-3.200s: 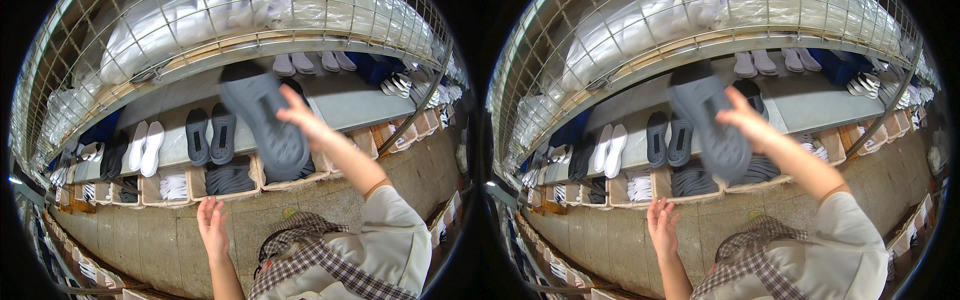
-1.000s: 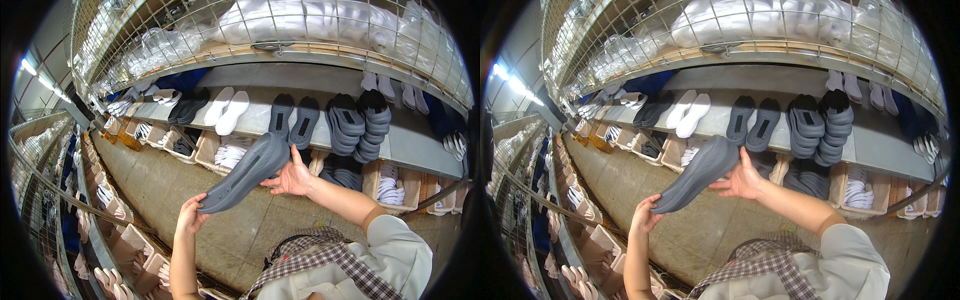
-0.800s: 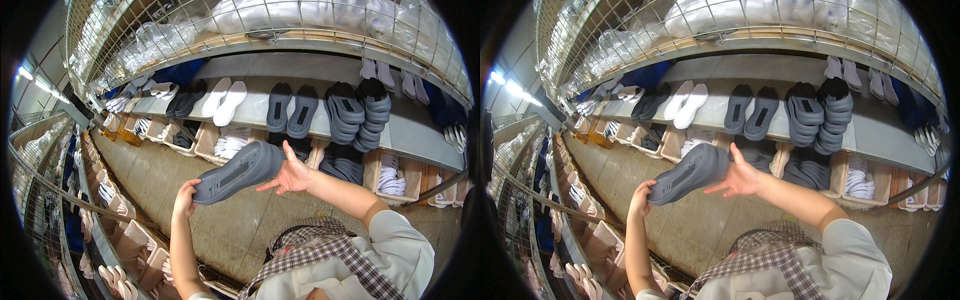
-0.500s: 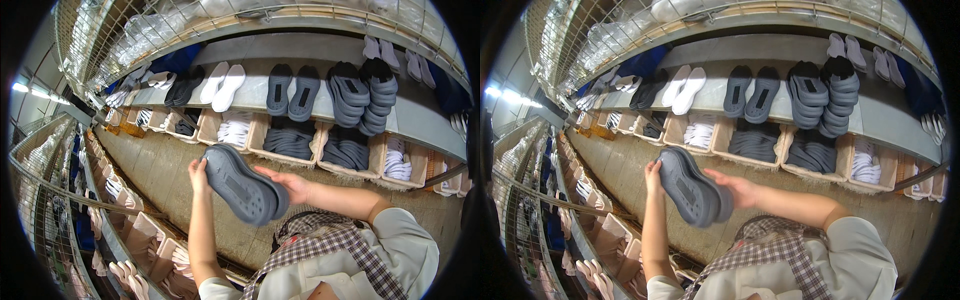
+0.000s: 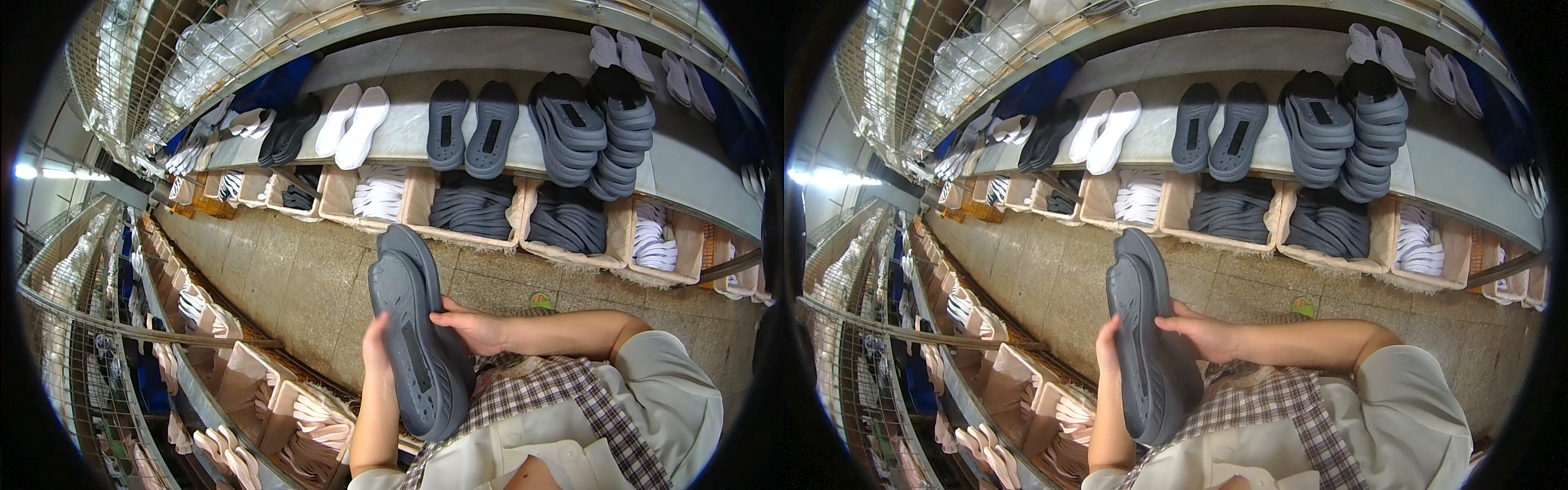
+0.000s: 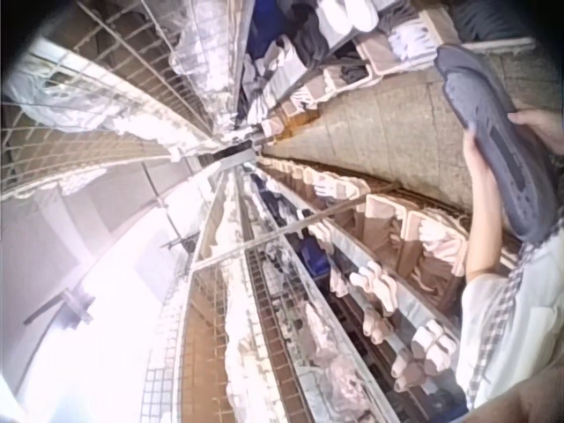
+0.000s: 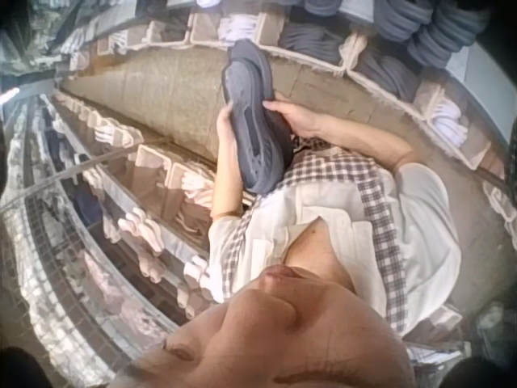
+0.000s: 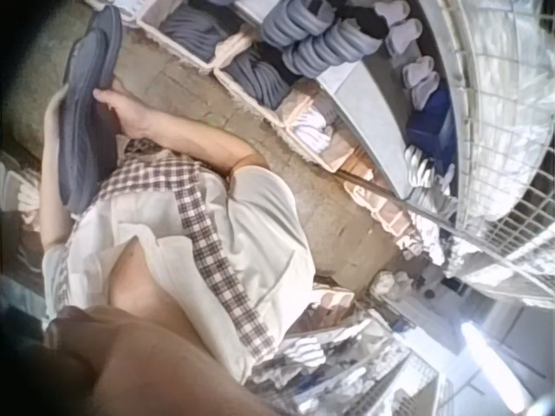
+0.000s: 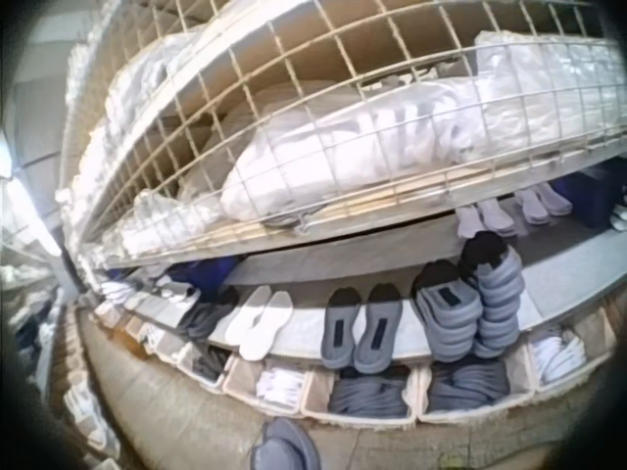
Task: The person wipes white slippers with a brush, then picks up gray slippers, rinses them in a bucket of water, and places them into a large sack. The person then picks up white slippers again, wipes them, and places them into a sack.
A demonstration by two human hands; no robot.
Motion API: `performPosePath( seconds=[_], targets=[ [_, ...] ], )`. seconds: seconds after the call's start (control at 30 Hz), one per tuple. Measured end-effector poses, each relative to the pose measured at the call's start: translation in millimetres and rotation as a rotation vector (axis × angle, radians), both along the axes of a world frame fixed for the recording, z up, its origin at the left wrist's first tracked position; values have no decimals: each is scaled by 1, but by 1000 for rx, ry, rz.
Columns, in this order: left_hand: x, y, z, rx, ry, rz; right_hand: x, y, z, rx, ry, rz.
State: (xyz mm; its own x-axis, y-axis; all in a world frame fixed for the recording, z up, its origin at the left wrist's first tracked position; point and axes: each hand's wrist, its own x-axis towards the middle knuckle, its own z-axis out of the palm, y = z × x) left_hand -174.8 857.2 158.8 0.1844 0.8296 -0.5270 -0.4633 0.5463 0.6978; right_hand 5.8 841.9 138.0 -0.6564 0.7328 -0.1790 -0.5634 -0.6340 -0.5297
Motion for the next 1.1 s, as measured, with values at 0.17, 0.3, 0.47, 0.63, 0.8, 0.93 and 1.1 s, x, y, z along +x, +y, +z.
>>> performPosePath(
  seconds=[0.17, 0.3, 0.47, 0.63, 0.8, 0.93, 1.1],
  targets=[
    [-4, -3, -2, 170, -15, 102, 2, 4, -4, -75, 17, 158],
    [11, 20, -9, 265, 207, 56, 1, 1, -6, 288, -290, -28],
    [51, 57, -10, 297, 312, -51, 36, 2, -3, 394, -431, -242],
    [105, 146, 0, 437, 262, -260, 140, -5, 24, 571, -731, -865],
    [225, 255, 14, 446, 277, -535, 283, -17, 50, 453, -830, -1574],
    [349, 314, 26, 419, 194, -689, 378, 11, 40, 111, -900, -1625],
    [427, 293, 28, 245, 353, -723, 431, 69, 30, -414, -604, -1227]
  ],
)
